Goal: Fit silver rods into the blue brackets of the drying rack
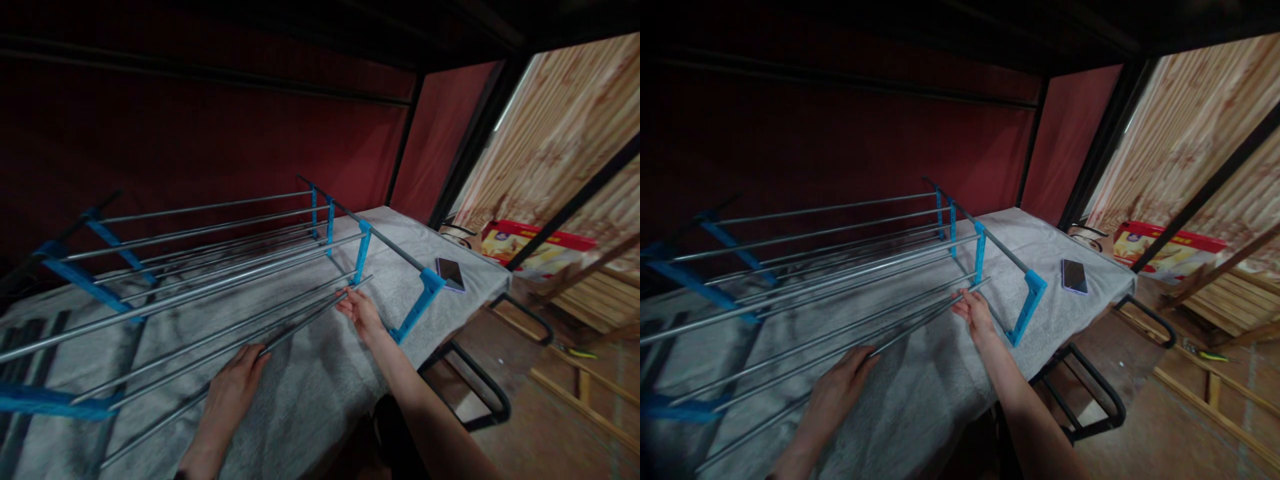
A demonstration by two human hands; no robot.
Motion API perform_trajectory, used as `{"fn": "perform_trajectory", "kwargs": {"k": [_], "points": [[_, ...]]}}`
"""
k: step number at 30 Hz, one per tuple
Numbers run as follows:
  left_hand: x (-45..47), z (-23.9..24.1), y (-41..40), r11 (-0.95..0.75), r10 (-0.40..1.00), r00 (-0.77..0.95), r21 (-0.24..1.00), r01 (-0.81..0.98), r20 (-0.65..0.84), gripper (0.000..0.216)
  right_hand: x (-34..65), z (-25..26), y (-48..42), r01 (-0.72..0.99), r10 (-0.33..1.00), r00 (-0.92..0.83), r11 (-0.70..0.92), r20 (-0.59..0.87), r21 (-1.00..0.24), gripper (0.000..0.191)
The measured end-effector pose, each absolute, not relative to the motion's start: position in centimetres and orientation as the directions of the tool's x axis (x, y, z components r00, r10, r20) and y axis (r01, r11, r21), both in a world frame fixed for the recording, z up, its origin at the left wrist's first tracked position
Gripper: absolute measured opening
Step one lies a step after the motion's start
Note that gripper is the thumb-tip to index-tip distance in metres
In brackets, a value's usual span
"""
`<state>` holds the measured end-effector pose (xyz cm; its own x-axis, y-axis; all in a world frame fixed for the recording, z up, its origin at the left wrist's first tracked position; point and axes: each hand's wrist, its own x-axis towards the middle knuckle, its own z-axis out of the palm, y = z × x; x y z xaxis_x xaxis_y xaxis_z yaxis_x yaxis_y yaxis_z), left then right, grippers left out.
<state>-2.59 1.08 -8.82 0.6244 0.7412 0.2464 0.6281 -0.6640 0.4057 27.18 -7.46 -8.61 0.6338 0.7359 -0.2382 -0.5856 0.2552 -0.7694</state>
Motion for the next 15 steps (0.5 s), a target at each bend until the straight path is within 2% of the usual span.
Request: {"fn": "perform_trajectory", "kwargs": {"k": [4,8,15], "points": [[-2.6,-8.9,1.1,-0.654,0.744,0.636,0.422,0.628,0.205,0.033,27.4,-8.7,-7.5,-0.584,0.738,0.635,0.268,-0.226,-0.766,0.024],[-3.0,-9.0,1.3,-0.644,0.752,0.633,0.417,0.641,0.187,0.032,28.4,-9.3,-7.6,-0.561,0.683,0.689,0.289,-0.244,-0.776,0.025],[-4.2,-8.3,2.3,-0.544,0.833,0.549,0.274,0.793,0.067,0.029,30.6,-10.2,-8.1,-0.529,0.564,0.778,0.353,-0.276,-0.771,0.027]]}}
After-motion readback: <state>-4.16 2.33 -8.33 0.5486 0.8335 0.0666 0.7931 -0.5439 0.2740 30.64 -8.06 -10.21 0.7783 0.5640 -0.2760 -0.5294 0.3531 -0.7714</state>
